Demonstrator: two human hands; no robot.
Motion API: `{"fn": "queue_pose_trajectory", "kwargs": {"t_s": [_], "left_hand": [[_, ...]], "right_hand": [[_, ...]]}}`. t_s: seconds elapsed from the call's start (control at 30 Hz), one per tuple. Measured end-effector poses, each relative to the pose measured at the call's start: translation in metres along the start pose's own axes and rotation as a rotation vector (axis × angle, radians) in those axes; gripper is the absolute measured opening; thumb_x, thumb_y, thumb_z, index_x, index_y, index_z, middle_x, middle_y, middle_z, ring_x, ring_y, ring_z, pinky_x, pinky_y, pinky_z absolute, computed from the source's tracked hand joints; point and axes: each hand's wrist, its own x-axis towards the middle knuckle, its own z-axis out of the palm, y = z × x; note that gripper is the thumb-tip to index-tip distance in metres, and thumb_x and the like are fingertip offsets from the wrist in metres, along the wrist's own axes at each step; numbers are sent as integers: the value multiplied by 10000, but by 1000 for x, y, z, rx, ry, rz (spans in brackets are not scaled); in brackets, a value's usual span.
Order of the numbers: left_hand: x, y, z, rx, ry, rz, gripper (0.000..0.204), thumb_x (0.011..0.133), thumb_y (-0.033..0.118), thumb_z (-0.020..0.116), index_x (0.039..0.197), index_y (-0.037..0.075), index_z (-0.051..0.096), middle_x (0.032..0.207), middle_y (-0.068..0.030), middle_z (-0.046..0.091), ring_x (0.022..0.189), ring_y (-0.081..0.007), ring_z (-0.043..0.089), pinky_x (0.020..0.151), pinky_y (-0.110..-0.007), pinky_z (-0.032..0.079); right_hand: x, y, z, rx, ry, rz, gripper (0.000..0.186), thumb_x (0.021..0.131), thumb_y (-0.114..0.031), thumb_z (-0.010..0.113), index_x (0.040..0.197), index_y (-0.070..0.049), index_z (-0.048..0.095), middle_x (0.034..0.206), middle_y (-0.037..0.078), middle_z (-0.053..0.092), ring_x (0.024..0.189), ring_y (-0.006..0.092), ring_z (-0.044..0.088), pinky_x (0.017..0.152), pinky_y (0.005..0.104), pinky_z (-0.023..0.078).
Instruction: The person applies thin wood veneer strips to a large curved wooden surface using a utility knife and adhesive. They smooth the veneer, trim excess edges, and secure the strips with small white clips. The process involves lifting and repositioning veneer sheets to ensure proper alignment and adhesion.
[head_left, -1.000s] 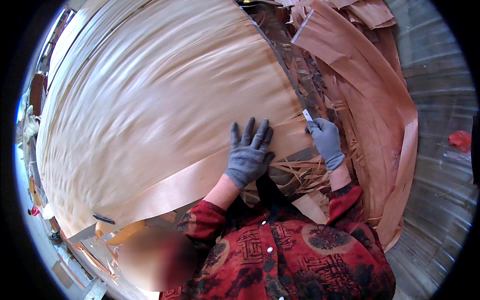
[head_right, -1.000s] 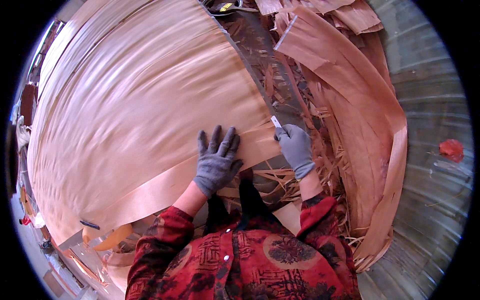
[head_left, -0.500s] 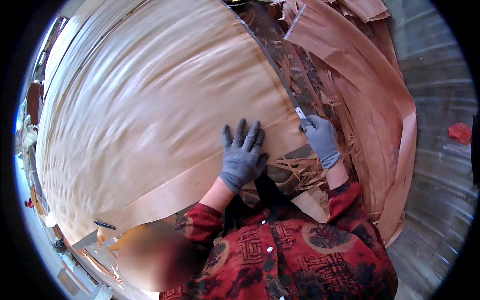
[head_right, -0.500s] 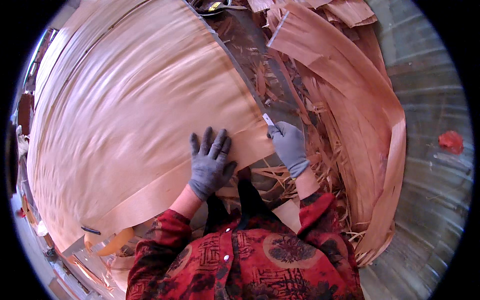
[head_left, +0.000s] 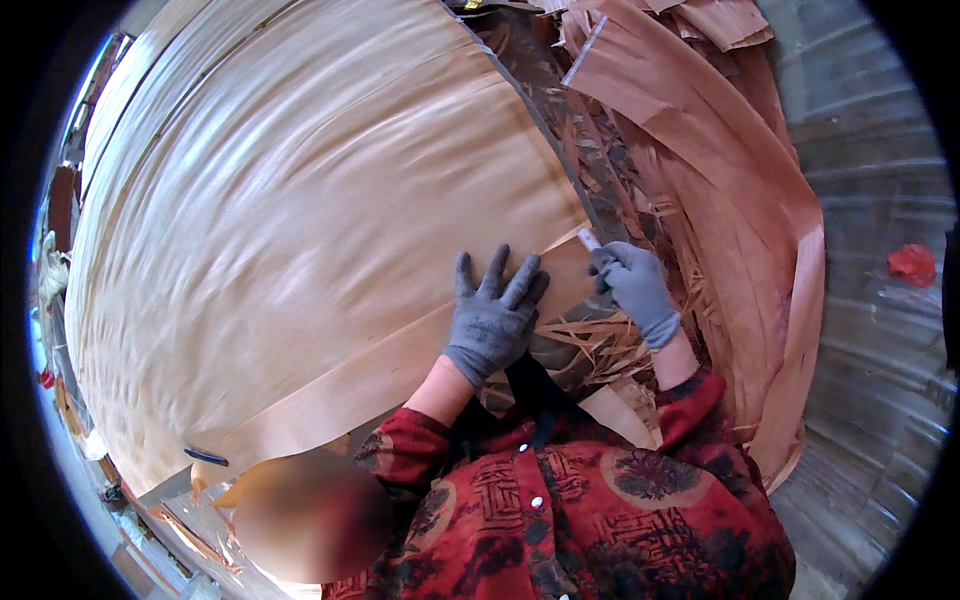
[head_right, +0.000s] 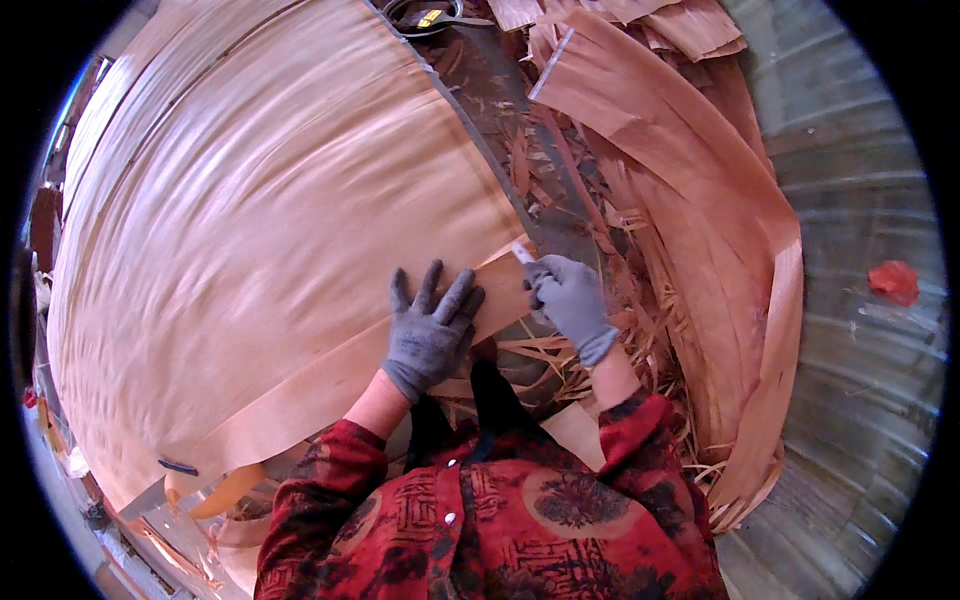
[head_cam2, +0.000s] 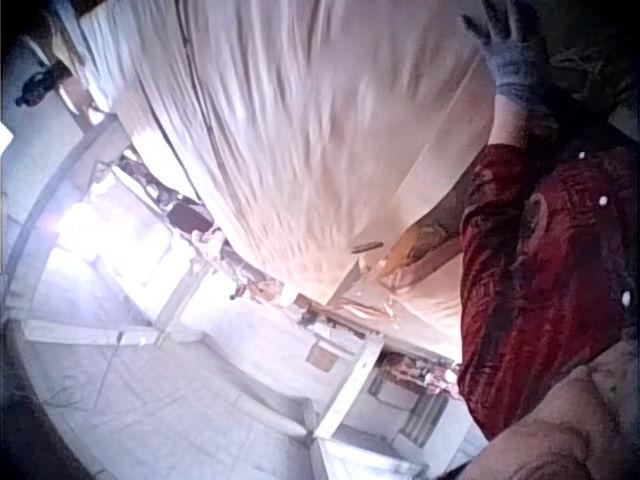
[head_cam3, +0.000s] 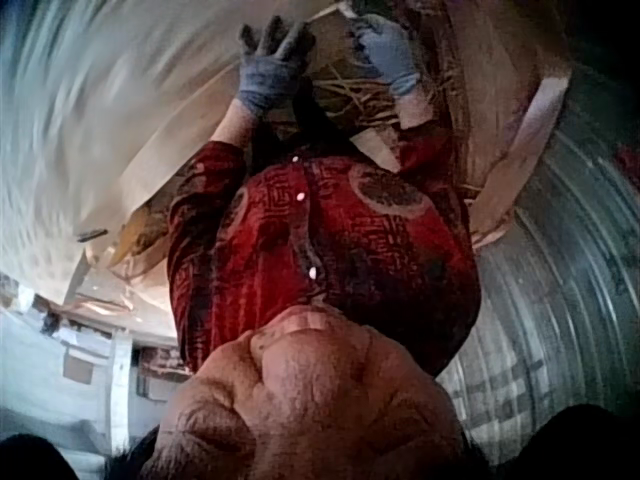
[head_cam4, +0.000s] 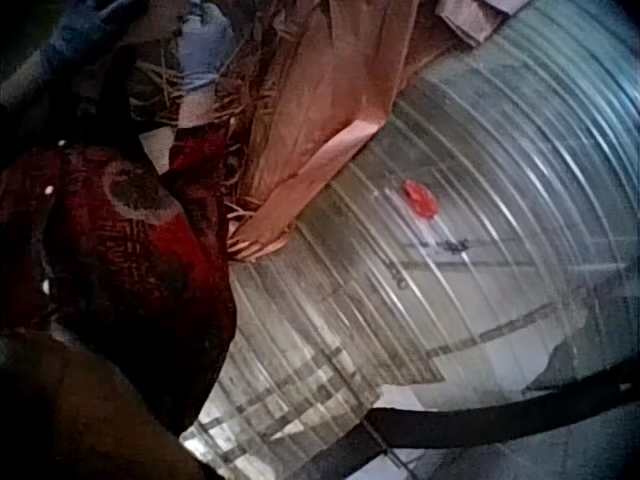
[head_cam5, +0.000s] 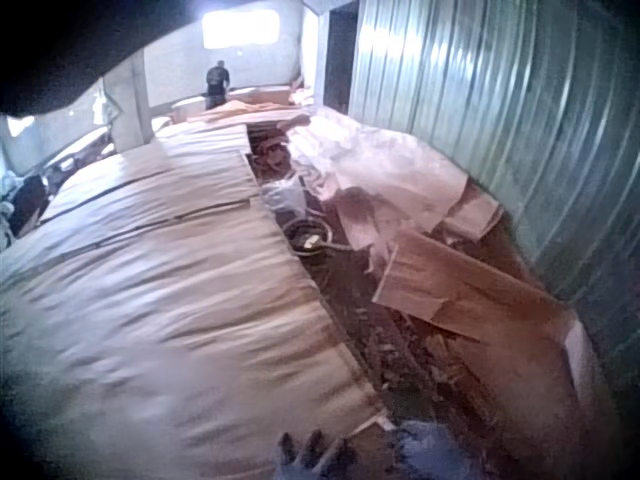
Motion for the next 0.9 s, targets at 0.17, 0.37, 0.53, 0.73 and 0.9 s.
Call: {"fn": "queue_pose_trajectory", "kwargs": {"t_s": [0.17, 0.37, 0.53, 0.73, 0.9], "left_hand": [[3, 0, 0, -14, 17, 14, 462, 718, 278, 614, 1171, 196, 582, 1348, -23, 422, 1250, -362, 356, 981, -682, 171], [2, -1, 0, -34, 36, 3, 472, 707, 269, 620, 1172, 195, 584, 1344, -28, 431, 1245, -362, 370, 991, -678, 158], [1, 0, 1, -5, 25, 6, 466, 715, 265, 620, 1172, 184, 584, 1348, -32, 427, 1247, -360, 366, 995, -676, 153], [1, -1, -2, -30, 6, 10, 475, 722, 253, 619, 1188, 172, 570, 1349, -39, 424, 1255, -363, 354, 1006, -662, 153], [1, 0, -3, -29, 3, 7, 486, 719, 249, 624, 1194, 168, 563, 1349, -50, 424, 1259, -368, 350, 1010, -656, 158]], "right_hand": [[21, -1, 16, 87, -95, 196, 247, 876, -218, 554, 753, -17, 626, 642, 13, 589, 502, 61, 520, 424, 211, 359], [15, 17, 18, 318, 144, 91, 183, 880, -165, 557, 792, -20, 626, 617, 0, 580, 490, 49, 502, 419, 202, 345], [24, 16, 5, 298, 309, -21, 146, 866, -156, 600, 834, -16, 630, 604, -36, 552, 506, 24, 457, 435, 200, 337], [35, 21, -1, 158, 147, 21, 135, 825, -137, 654, 796, -6, 642, 628, -37, 580, 545, 25, 467, 477, 200, 376], [33, 17, -1, 181, 117, 7, 129, 820, -128, 655, 788, -4, 641, 639, -35, 590, 567, 29, 484, 502, 204, 394]]}}
